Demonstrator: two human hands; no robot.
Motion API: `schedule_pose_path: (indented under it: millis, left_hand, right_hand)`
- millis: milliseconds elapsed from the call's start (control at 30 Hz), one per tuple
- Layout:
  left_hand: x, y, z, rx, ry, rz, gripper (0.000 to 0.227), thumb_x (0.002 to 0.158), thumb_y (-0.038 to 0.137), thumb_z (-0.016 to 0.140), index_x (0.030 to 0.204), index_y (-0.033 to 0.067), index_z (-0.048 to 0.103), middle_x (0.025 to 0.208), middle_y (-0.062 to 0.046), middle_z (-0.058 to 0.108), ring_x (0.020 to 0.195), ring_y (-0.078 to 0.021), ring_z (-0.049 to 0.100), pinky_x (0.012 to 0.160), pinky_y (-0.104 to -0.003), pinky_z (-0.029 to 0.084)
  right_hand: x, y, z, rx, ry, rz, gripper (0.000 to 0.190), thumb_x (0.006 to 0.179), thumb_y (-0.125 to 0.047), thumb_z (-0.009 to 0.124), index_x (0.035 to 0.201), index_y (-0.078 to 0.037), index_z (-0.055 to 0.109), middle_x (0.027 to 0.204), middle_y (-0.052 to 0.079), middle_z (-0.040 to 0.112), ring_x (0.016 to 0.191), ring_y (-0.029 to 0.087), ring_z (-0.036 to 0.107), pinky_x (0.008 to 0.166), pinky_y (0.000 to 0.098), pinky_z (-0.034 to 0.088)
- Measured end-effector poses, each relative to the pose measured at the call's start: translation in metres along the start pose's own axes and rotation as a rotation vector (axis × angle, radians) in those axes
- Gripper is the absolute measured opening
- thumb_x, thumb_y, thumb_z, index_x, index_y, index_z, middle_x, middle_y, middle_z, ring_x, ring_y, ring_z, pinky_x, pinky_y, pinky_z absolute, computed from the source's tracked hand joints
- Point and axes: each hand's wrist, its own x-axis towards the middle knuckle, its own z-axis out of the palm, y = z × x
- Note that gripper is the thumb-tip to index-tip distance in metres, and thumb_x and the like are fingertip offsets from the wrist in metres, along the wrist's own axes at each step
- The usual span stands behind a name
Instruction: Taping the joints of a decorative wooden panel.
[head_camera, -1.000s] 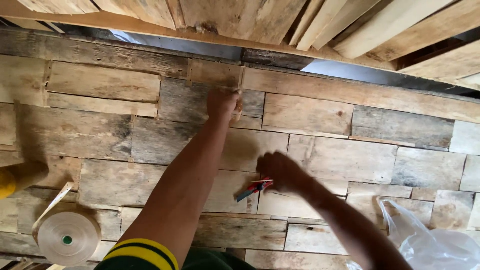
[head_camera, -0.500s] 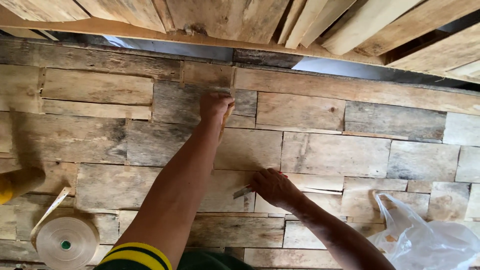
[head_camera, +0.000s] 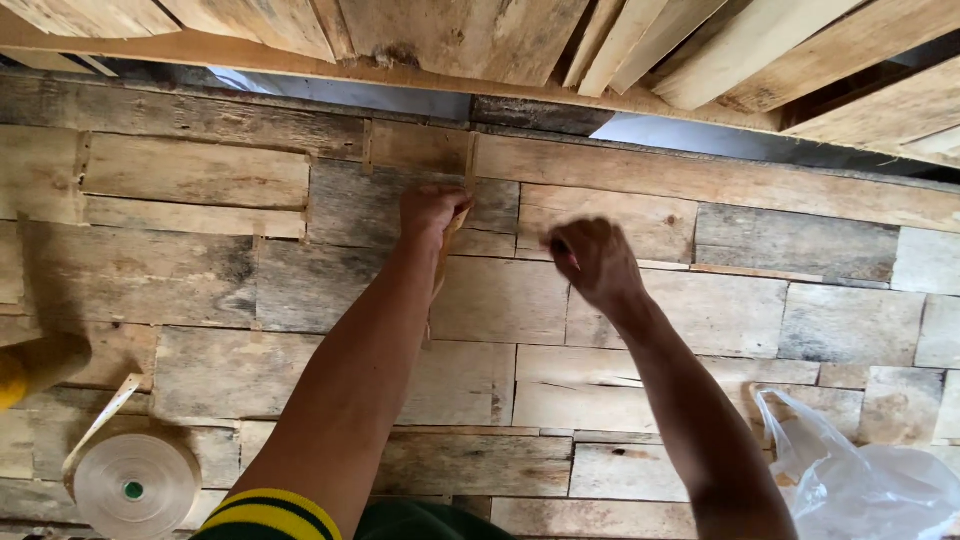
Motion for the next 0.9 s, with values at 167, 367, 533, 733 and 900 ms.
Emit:
schedule_pose_path:
  millis: [167, 367, 533, 733, 900]
  left_hand:
    - [-0.026, 0.026, 0.002, 0.376, -0.007, -0.021, 0.016, 0.086, 0.009, 0.084, 0.088, -0.0062, 0.081, 0.085, -0.019, 0.079, 0.067, -0.0264, 0.073, 0.06, -0.038, 0.058]
    - [0.005, -0.004, -0.006, -0.077, -0.067, -0.032, 0.011, 0.081, 0.0, 0.078, 0.089, -0.0076, 0.077, 0.084, -0.022, 0.078, 0.066, -0.0275, 0.078, 0.06, -0.04, 0.066]
    - [0.017, -0.01, -0.008, -0.1, -0.123, -0.056, 0.009, 0.082, -0.001, 0.076, 0.087, -0.0075, 0.077, 0.083, -0.02, 0.078, 0.066, -0.0277, 0.077, 0.06, -0.041, 0.065]
    - [0.02, -0.015, -0.009, -0.073, -0.184, -0.035, 0.009, 0.082, -0.003, 0.079, 0.087, -0.0098, 0.077, 0.082, -0.019, 0.077, 0.066, -0.025, 0.074, 0.062, -0.036, 0.062]
    - [0.009, -0.006, -0.015, -0.093, -0.178, -0.012, 0.013, 0.083, 0.0, 0.077, 0.093, -0.0086, 0.078, 0.082, -0.017, 0.078, 0.065, -0.0225, 0.075, 0.059, -0.034, 0.061]
  right_hand:
    - [0.067, 0.0, 0.023, -0.303, 0.374, -0.135, 0.013, 0.096, -0.024, 0.074, 0.104, -0.014, 0.074, 0.1, 0.003, 0.075, 0.091, 0.021, 0.064, 0.085, 0.0407, 0.05]
    - [0.092, -0.008, 0.029, -0.35, 0.331, -0.127, 0.007, 0.099, -0.022, 0.074, 0.102, -0.015, 0.075, 0.1, 0.001, 0.074, 0.096, 0.021, 0.064, 0.087, 0.039, 0.048]
    - [0.095, -0.009, 0.028, -0.358, 0.334, -0.177, 0.015, 0.095, -0.025, 0.075, 0.106, -0.015, 0.076, 0.1, 0.002, 0.075, 0.097, 0.023, 0.064, 0.087, 0.0403, 0.046]
    - [0.098, -0.019, 0.03, -0.347, 0.228, -0.14, 0.012, 0.095, -0.025, 0.075, 0.103, -0.015, 0.075, 0.101, 0.003, 0.074, 0.101, 0.025, 0.063, 0.092, 0.0414, 0.047]
    - [0.095, -0.003, 0.029, -0.49, 0.181, -0.142, 0.019, 0.095, -0.015, 0.07, 0.112, -0.02, 0.076, 0.11, 0.003, 0.074, 0.102, 0.024, 0.062, 0.092, 0.0403, 0.046]
